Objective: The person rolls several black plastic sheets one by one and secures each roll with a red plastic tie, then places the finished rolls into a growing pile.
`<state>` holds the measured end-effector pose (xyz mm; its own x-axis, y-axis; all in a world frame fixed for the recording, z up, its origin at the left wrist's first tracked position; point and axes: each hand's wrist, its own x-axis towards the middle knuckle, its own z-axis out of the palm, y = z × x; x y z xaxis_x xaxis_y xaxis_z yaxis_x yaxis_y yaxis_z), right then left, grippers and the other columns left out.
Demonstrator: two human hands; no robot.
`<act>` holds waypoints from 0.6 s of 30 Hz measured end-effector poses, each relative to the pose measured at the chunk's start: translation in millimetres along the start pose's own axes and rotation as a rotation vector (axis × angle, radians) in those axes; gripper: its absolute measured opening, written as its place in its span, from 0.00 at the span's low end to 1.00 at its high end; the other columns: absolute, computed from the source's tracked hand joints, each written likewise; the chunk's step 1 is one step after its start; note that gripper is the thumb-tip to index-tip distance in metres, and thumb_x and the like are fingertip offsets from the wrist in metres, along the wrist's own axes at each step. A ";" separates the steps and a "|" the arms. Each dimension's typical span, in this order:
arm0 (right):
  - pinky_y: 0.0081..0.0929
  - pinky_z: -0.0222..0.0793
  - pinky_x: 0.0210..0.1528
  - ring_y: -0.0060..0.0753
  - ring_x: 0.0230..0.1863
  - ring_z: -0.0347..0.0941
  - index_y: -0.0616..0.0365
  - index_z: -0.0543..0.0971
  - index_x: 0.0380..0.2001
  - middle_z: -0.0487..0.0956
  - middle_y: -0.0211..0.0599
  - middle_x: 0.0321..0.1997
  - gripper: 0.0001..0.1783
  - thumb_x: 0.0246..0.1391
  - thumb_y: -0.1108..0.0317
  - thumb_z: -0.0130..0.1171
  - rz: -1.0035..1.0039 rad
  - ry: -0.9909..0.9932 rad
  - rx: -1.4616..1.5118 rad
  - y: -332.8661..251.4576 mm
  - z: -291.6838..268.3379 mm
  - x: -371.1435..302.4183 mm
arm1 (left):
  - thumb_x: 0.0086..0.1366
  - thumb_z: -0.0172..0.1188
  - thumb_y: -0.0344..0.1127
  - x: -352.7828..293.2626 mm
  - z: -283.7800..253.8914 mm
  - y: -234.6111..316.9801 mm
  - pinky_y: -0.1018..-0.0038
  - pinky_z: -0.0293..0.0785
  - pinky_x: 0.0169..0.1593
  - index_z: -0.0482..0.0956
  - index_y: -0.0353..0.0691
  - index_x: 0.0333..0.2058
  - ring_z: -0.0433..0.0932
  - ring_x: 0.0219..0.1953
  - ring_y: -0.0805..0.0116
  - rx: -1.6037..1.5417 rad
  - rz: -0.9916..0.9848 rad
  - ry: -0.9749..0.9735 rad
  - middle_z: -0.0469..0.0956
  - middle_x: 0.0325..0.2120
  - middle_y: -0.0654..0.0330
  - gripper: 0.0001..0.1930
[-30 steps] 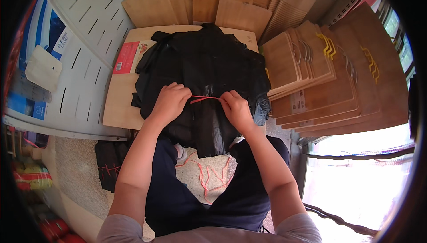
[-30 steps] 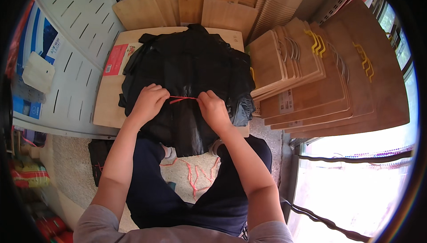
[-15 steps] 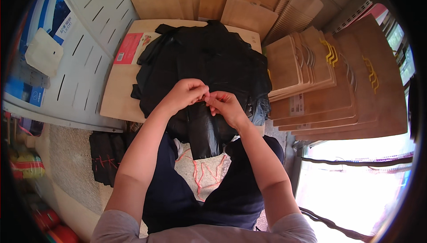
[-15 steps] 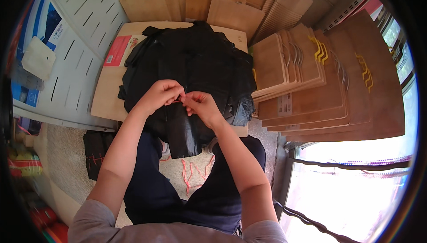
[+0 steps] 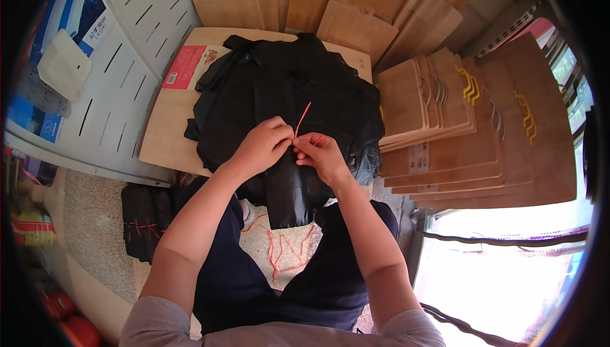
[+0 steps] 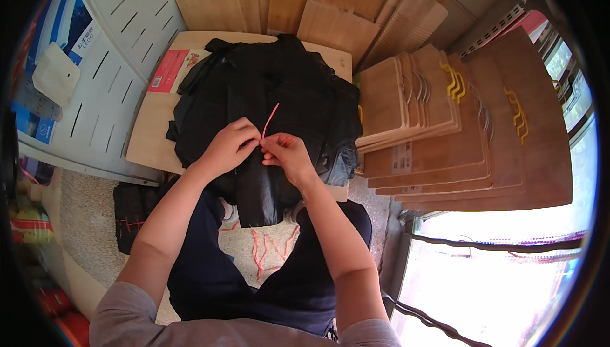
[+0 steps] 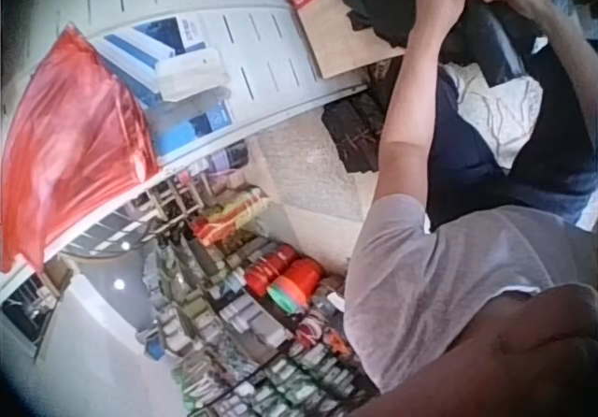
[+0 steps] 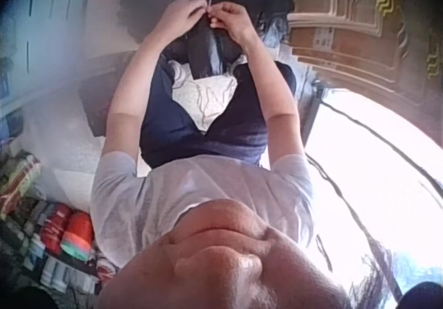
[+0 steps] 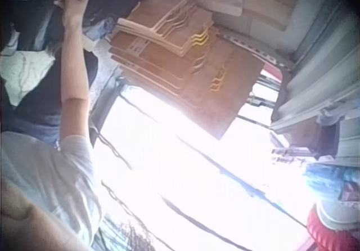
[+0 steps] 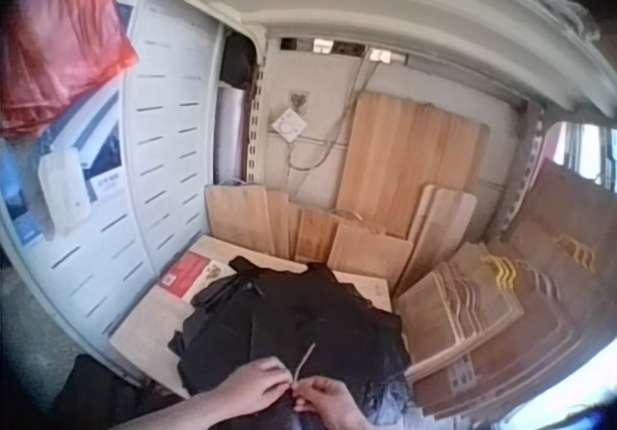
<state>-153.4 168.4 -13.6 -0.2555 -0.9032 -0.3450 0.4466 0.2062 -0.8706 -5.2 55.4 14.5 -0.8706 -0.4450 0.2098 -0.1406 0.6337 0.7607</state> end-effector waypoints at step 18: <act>0.29 0.71 0.26 0.41 0.24 0.75 0.60 0.78 0.32 0.76 0.41 0.28 0.07 0.46 0.77 0.60 -0.855 0.277 -0.935 10.8 19.9 -3.4 | 0.51 0.58 0.26 1.6 3.3 -2.4 0.66 0.70 0.32 0.69 0.37 0.28 0.74 0.25 0.57 0.088 -0.001 0.058 0.71 0.22 0.55 0.06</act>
<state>-130.6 166.2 -14.9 -0.3787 -0.7938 0.4759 -0.6810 -0.1092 -0.7241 -7.8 55.3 11.0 -0.8418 -0.4802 0.2464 -0.1844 0.6850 0.7048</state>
